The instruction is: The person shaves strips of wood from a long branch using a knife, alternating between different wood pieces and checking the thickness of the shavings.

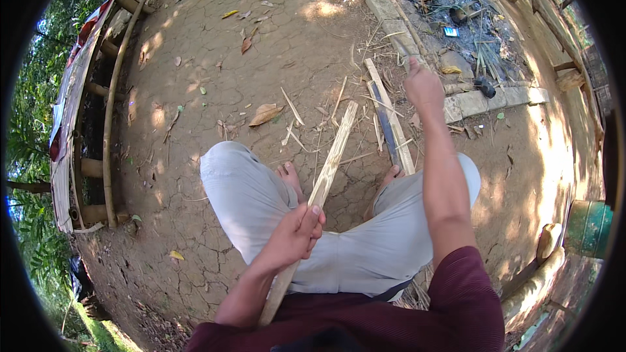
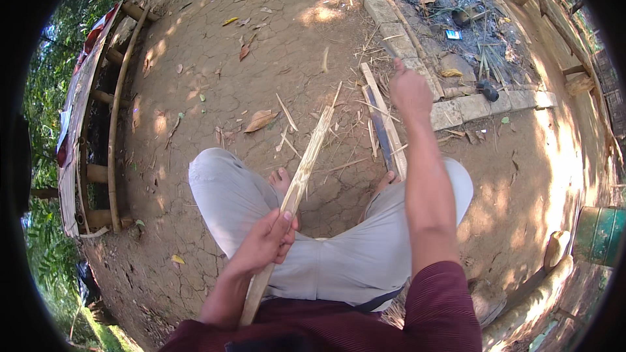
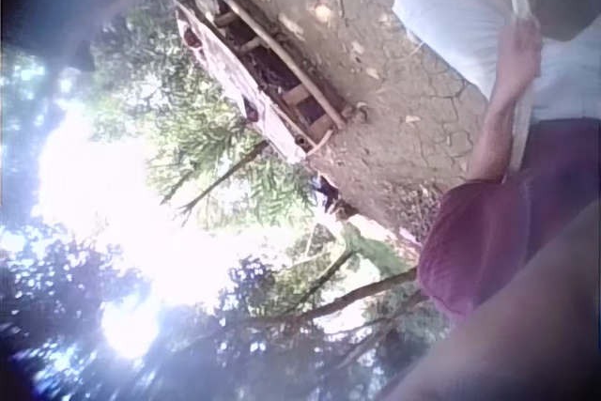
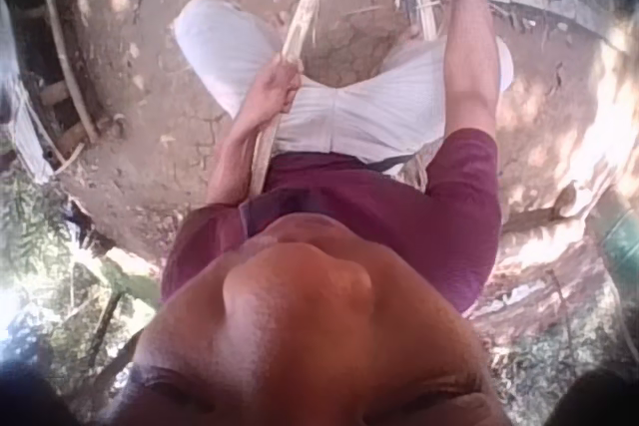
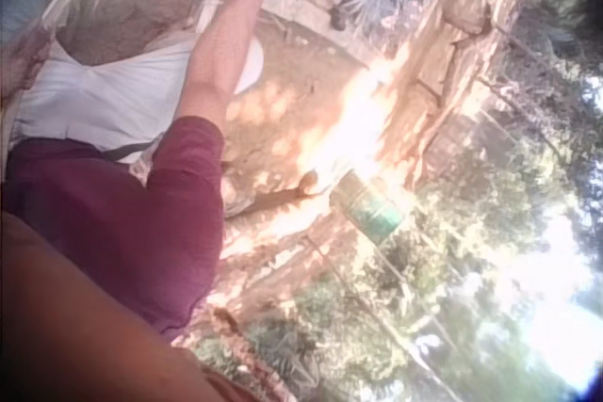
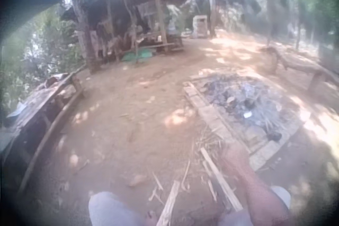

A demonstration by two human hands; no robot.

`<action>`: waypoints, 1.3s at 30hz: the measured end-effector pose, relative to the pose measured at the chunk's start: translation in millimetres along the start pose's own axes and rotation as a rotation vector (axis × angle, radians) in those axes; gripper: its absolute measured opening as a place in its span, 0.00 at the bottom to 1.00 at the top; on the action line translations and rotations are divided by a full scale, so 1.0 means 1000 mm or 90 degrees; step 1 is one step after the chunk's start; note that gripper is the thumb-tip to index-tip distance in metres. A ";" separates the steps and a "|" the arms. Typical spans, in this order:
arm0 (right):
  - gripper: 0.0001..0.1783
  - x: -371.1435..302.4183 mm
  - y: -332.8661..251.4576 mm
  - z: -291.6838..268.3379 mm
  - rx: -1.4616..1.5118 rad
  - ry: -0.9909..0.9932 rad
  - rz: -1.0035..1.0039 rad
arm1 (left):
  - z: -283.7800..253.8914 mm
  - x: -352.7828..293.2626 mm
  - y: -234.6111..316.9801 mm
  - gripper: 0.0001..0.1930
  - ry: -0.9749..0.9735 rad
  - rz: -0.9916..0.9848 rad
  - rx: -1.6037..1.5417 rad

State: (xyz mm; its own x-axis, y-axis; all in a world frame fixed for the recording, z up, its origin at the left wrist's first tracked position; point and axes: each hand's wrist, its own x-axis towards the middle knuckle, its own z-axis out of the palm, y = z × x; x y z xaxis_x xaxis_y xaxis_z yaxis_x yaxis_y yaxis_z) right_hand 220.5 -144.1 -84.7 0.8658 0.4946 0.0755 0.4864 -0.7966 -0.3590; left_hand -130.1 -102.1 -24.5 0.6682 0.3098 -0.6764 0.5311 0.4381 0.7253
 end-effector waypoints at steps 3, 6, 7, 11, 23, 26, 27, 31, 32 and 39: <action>0.40 -0.011 -0.040 -0.031 0.062 -0.032 -0.088 | -0.034 0.000 -0.002 0.16 0.059 -0.013 -0.002; 0.41 -0.048 -0.069 -0.021 0.144 -0.176 -0.146 | -0.049 0.012 0.024 0.18 0.061 -0.010 -0.060; 0.41 -0.056 -0.073 -0.015 0.193 -0.227 -0.133 | -0.053 0.014 0.037 0.19 0.061 -0.010 -0.081; 0.41 -0.077 -0.075 0.012 0.393 -0.379 -0.102 | -0.075 0.008 0.101 0.23 0.119 0.128 -0.110; 0.22 -0.136 -0.119 -0.007 0.742 -0.460 -0.223 | -0.048 -0.064 0.294 0.21 0.223 0.769 0.016; 0.25 -0.133 -0.116 -0.008 0.803 -0.389 -0.245 | -0.037 -0.063 0.302 0.19 0.136 0.903 -0.013; 0.25 -0.132 -0.116 -0.010 0.794 -0.344 -0.261 | -0.027 -0.057 0.304 0.19 0.122 0.945 -0.041; 0.26 -0.125 -0.113 -0.008 0.747 -0.187 -0.270 | -0.030 -0.031 0.280 0.17 0.043 0.983 -0.050; 0.27 -0.120 -0.111 0.000 0.727 -0.144 -0.254 | -0.027 -0.024 0.268 0.17 0.052 0.977 -0.068; 0.15 -0.062 -0.067 0.041 0.620 -0.162 -0.098 | -0.046 -0.025 0.191 0.20 0.057 0.892 -0.145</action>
State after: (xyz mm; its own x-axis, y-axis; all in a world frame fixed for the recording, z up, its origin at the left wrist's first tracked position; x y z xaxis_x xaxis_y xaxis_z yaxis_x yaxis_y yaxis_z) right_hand 130.0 -107.2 -103.0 0.6963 0.7173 0.0259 0.1858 -0.1453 -0.9718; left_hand -69.4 13.0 124.9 0.5237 0.6417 0.5603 -0.6317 -0.1487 0.7608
